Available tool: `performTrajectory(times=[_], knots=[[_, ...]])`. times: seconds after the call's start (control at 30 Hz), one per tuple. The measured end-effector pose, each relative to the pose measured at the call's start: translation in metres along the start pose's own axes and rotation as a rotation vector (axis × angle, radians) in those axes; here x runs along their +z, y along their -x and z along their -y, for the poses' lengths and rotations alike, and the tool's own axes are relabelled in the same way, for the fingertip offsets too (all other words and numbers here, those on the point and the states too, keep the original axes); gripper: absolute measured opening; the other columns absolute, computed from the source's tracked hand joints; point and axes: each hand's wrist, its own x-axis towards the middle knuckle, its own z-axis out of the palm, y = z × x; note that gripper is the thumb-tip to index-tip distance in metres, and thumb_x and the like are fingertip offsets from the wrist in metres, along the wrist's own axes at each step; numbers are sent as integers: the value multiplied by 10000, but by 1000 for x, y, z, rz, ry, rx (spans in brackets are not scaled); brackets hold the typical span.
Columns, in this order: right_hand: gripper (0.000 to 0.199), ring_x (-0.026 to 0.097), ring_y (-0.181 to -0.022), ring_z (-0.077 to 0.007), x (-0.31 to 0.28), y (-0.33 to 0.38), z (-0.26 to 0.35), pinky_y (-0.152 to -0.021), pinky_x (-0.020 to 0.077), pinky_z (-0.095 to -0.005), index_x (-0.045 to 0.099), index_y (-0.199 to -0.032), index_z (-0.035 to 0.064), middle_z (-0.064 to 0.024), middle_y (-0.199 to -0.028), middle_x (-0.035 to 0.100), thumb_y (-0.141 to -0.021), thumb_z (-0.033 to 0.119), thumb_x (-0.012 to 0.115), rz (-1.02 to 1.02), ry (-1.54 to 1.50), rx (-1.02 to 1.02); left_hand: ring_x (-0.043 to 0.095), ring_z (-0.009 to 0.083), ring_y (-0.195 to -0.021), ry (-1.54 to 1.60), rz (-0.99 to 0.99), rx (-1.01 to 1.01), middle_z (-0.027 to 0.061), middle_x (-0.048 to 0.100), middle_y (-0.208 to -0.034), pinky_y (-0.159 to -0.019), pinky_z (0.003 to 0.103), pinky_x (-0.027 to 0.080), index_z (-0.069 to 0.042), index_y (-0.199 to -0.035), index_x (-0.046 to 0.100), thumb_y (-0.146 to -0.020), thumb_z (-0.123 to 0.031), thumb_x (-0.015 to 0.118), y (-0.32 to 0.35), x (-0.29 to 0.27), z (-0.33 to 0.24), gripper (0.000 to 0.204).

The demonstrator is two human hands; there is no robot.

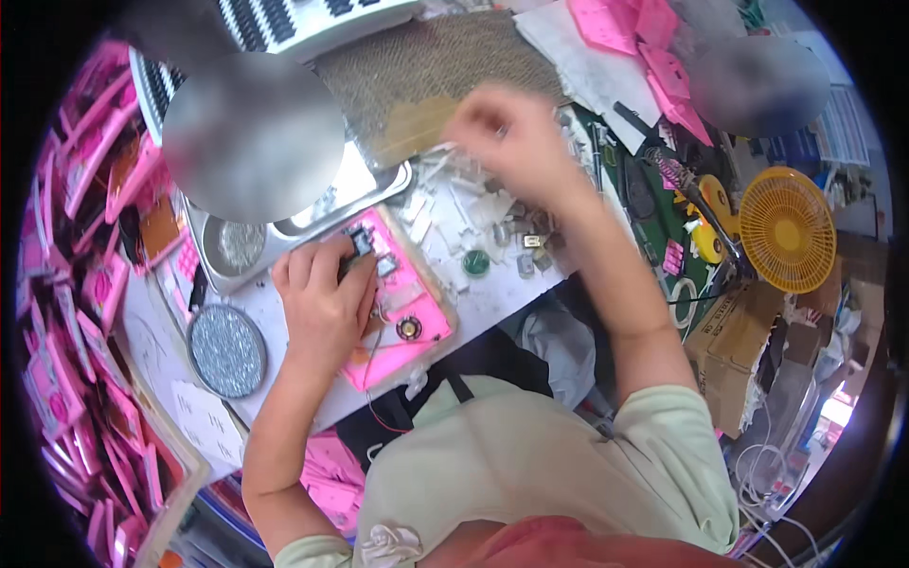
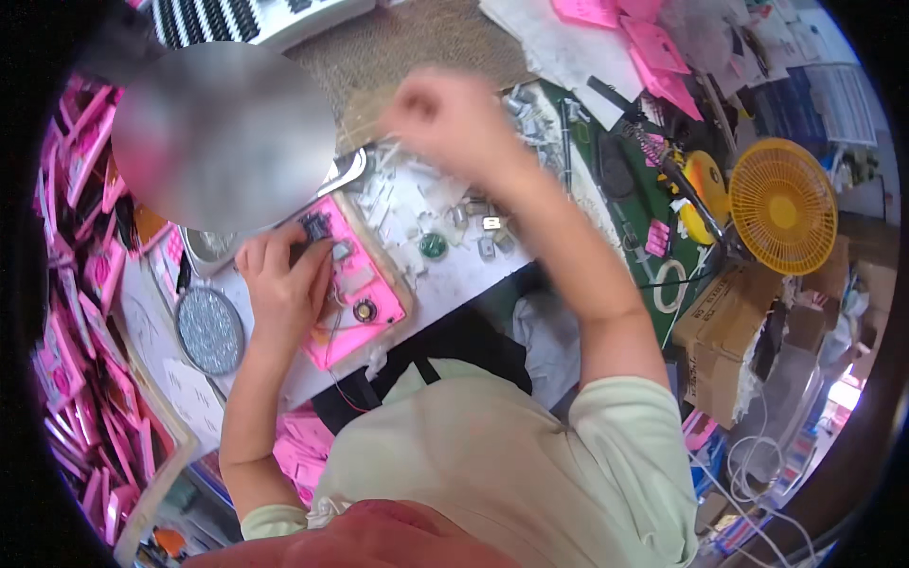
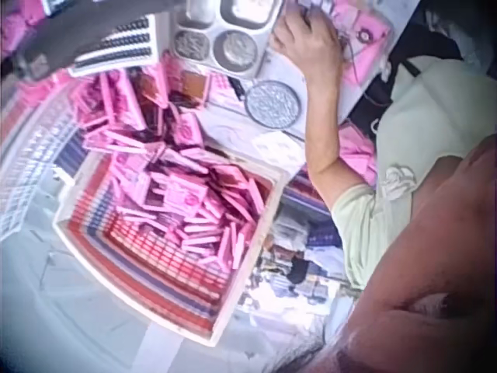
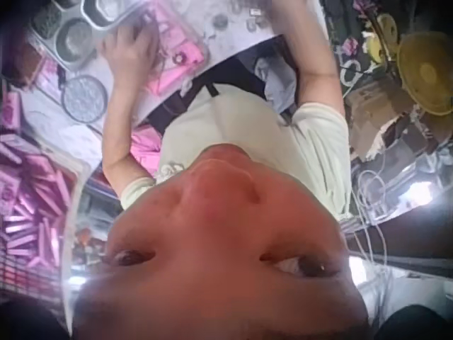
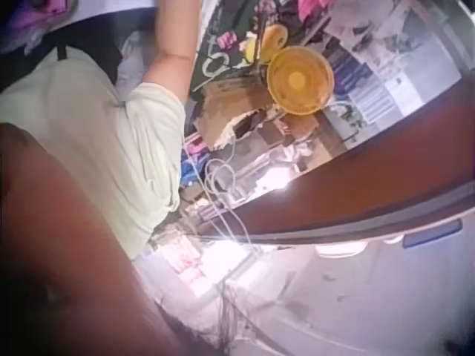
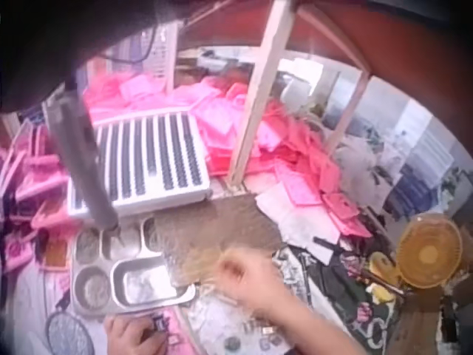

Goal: Assembling a pink plastic toy by soldering internal electronics and fitting the casing parts together.

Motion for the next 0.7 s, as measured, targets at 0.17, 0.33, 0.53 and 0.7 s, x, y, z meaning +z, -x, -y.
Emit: performTrajectory(times=[0.17, 0.33, 0.53, 0.7], knots=[[568, 660, -1126, -335, -150, -145, -168, -980, 511, -445, 563, -1340, 107, -178, -1247, 672, -902, 462, 634, -286, 896, 380, 569, 291, -1034, 43, 36, 62, 75, 618, -1115, -942, 464, 378, -138, -967, 754, -725, -160, 791, -10, 3, 1, 246], [436, 665, -1118, -436, -207, -155, -317, -965, 521, -536, 680, -1190, 21, -267, -1191, 684, -906, 321, 541, -198, 1322, 369, 568, 284, -1072, 107, 66, 76, 69, 629, -1173, -954, 459, 375, -155, -996, 761, -715, -160, 783, -5, 4, 6, 282], [546, 716, -1046, -352, -223, -143, -171, -888, 560, -450, 715, -1245, 89, -216, -1153, 728, -900, 508, 659, -522, 1126, 79, 585, 257, -1029, 112, -47, 112, 41, 631, -1130, -915, 423, 385, -170, -1013, 744, -684, -157, 785, 13, -13, 16, 331], [381, 661, -1032, -121, -147, -15, 0, -911, 529, -265, 676, -1265, -33, -75, -1128, 718, -932, 142, 738, -479, 37, -8, 586, 220, -972, 100, -141, 38, -5, 607, -1043, -920, 408, 379, -184, -1015, 718, -712, -177, 778, 21, -11, 7, 308]])
